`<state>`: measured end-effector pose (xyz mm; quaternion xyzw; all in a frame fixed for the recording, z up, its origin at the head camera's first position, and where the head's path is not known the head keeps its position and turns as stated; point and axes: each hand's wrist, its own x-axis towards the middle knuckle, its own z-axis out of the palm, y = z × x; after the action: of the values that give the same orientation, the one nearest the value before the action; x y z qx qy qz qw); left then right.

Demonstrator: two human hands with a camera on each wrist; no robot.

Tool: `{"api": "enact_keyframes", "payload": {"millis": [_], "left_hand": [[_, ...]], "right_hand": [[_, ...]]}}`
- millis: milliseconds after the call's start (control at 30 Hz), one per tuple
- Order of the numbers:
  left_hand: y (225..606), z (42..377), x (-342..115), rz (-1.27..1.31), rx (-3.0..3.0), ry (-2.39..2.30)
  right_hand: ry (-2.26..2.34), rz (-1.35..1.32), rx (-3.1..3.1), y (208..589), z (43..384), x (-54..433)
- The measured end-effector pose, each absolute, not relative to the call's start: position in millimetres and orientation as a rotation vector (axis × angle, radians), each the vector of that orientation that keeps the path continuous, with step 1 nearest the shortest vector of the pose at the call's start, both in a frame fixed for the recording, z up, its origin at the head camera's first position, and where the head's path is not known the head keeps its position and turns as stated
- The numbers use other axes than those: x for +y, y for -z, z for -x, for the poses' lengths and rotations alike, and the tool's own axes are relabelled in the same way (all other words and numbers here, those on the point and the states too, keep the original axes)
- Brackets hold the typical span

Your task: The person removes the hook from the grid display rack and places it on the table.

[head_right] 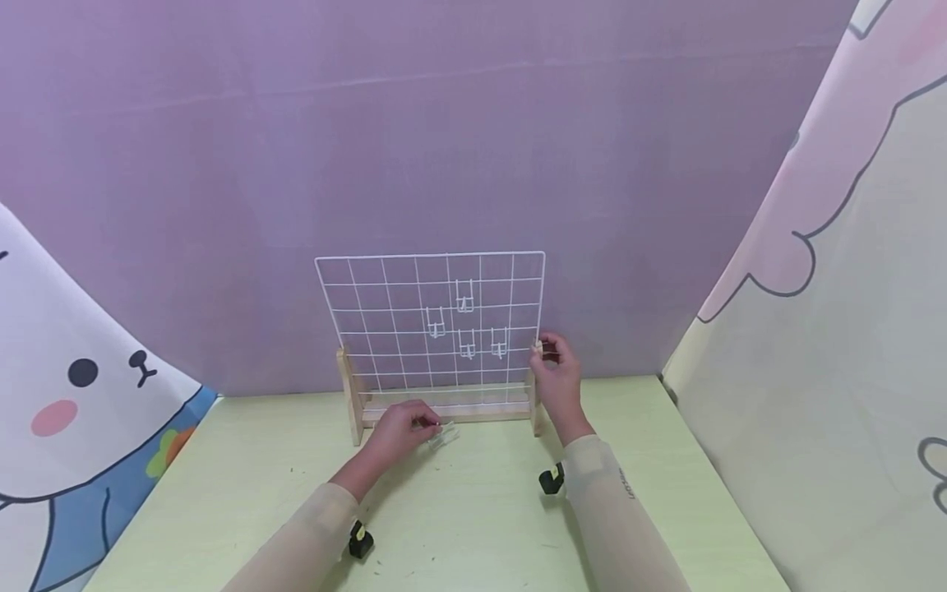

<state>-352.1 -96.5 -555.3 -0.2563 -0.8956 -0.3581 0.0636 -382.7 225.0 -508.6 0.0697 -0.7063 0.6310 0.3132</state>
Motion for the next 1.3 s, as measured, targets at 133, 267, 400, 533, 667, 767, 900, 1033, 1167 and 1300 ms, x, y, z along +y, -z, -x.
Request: {"api": "enact_keyframes", "payload": {"millis": [133, 267, 400, 533, 667, 767, 900, 1033, 1167, 1300], "left_hand": [[555, 353, -97, 0.769, -2.711, 1.091], [555, 354, -97, 0.771, -2.708, 1.097], [555, 356, -97, 0.761, -2.711, 1.099], [556, 357, -97, 0.762, -2.705, 1.106], [556, 357, -98, 0.753, -2.71, 1.118], [555, 355, -98, 0.741, -2.713, 1.137], [552, 354, -98, 0.734, -2.701, 1.153], [550, 353, -99, 0.733, -2.685, 1.153], [548, 354, -100, 0.72, -2.687, 1.175], [544, 354, -101, 0.689, -2.682, 1.2]], "right_hand": [[-1.641, -0.22, -1.85, 511, 386, 227], [-1.633, -0.241, -1.848, 511, 387, 228], [-1.631, -0.255, -1.848, 510, 388, 229], [-1.635, -0.248, -1.851, 511, 388, 229], [-1.64, -0.243, -1.849, 512, 389, 229], [-1.633, -0.249, -1.846, 512, 389, 229], [-1.626, -0.249, -1.847, 512, 388, 229], [-1.635, -0.239, -1.857, 512, 388, 229], [-1.648, -0.226, -1.868, 513, 387, 229], [-1.649, -0.226, -1.868, 514, 386, 230]]}}
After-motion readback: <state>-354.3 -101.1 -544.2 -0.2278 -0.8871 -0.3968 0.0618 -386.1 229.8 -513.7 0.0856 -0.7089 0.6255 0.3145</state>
